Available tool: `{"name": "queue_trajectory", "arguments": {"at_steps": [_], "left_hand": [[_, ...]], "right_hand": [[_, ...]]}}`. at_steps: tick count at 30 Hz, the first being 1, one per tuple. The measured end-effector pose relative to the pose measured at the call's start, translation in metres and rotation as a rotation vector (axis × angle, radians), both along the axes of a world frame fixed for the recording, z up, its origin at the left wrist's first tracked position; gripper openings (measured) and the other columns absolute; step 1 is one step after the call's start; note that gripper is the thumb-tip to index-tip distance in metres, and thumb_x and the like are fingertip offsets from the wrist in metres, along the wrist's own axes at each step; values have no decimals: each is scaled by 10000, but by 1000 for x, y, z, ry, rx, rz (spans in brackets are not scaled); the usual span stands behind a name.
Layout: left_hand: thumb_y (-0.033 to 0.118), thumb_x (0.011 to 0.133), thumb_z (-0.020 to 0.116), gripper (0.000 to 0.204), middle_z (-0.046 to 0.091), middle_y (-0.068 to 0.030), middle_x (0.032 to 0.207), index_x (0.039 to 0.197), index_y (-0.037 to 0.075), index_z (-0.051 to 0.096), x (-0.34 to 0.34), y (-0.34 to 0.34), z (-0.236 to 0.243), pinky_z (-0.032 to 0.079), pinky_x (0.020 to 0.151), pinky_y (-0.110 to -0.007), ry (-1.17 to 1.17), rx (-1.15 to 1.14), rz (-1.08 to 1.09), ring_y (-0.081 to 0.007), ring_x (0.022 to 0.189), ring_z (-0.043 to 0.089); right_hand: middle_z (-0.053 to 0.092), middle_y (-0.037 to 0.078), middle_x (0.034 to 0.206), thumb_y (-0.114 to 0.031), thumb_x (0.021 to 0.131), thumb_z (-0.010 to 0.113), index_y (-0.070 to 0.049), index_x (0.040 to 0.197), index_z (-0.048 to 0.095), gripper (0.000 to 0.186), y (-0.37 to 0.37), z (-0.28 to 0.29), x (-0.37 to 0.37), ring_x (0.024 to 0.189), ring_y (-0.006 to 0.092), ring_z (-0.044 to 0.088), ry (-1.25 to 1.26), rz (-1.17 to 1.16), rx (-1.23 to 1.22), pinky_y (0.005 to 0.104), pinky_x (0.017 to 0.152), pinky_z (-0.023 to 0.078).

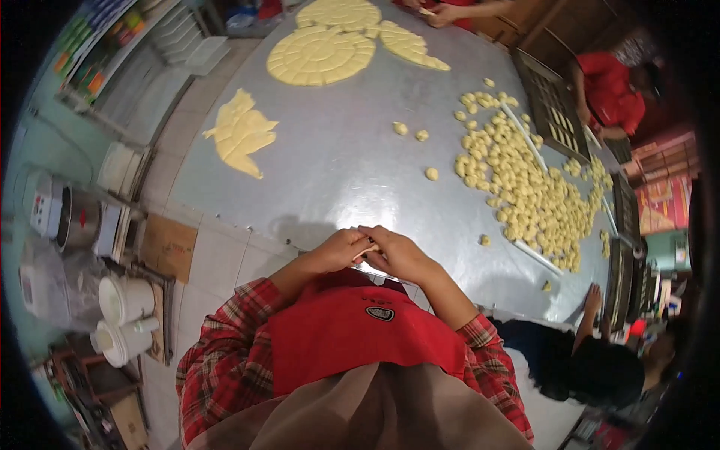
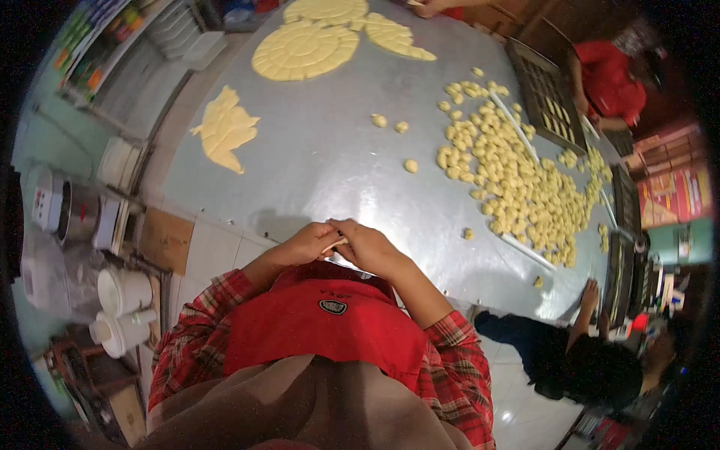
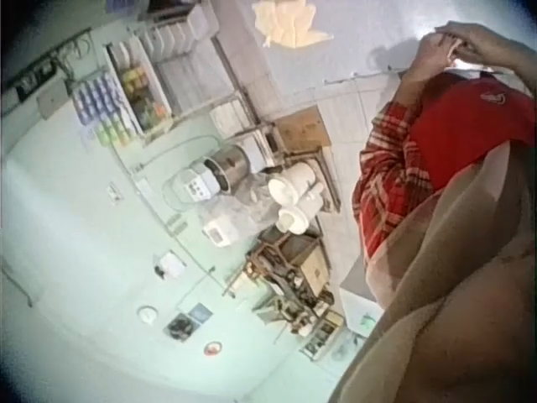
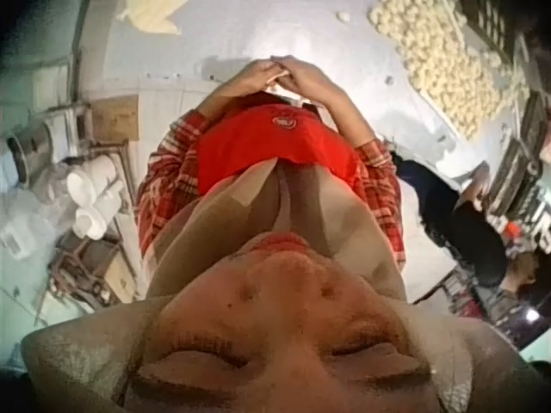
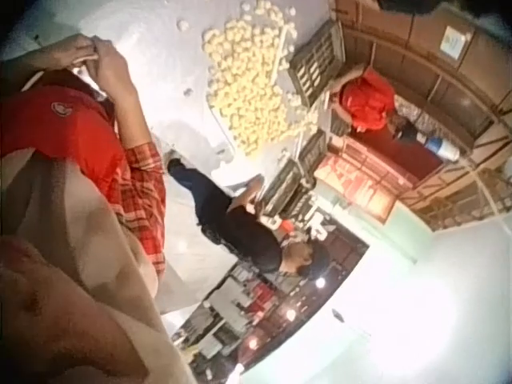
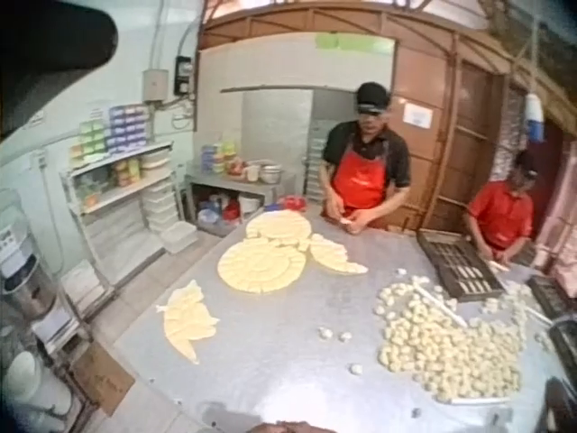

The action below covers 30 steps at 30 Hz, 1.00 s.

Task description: Preparing and shaping small pieces of dough on a production table.

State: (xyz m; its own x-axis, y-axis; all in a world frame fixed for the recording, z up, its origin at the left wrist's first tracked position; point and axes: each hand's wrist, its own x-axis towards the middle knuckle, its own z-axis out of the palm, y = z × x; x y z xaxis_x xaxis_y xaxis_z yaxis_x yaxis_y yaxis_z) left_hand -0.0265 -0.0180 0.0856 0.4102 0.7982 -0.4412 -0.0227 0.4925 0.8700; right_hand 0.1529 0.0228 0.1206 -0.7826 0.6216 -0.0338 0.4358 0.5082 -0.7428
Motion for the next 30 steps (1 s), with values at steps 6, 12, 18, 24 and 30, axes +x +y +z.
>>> {"name": "queue_trajectory", "arguments": {"at_steps": [6, 12, 18, 24, 30], "left_hand": [[312, 993, 421, 375, 480, 31, 598, 886, 23, 635, 20, 5, 2, 366, 494, -217, 191, 204, -295, -57, 511, 415], [229, 953, 488, 249, 567, -29, 718, 954, 18, 620, 5, 26, -29, 443, 569, -257, 73, 207, 20, -107, 631, 528], [197, 832, 596, 449, 414, -230, 1374, 1242, 33, 519, -1, 1, -82, 259, 1069, -522, 1519, 1023, -127, -352, 1307, 362], [241, 848, 582, 501, 343, -162, 1444, 1307, 64, 482, 45, 82, -41, 177, 1100, -542, 935, 1137, -215, -362, 1347, 282], [217, 846, 573, 475, 358, -125, 1444, 1294, 80, 498, 4, 49, -59, 187, 1098, -544, 1209, 1095, -132, -354, 1343, 295]], "right_hand": [[646, 175, 847, -151, 852, 577, -36, 1017, 580, 202, -16, -4, 37, 769, 358, 621, -67, -80, 44, 419, 665, 498], [576, 56, 676, -74, 872, 516, -11, 921, 629, 138, -32, -16, 97, 640, 110, 510, 320, -250, -384, 275, 606, 449], [402, 225, 1376, -66, 712, 592, 9, 1234, 509, 534, -44, -76, 147, 1288, 436, 348, -431, -414, 440, 496, 1057, 314], [413, 171, 1380, -210, 831, 555, -22, 1252, 506, 464, 50, -83, 94, 1299, 380, 346, -251, -518, 568, 533, 1058, 282], [380, 166, 1415, -240, 833, 579, -18, 1312, 450, 543, 5, -91, 118, 1332, 369, 310, -391, -491, 482, 520, 1082, 257]]}}
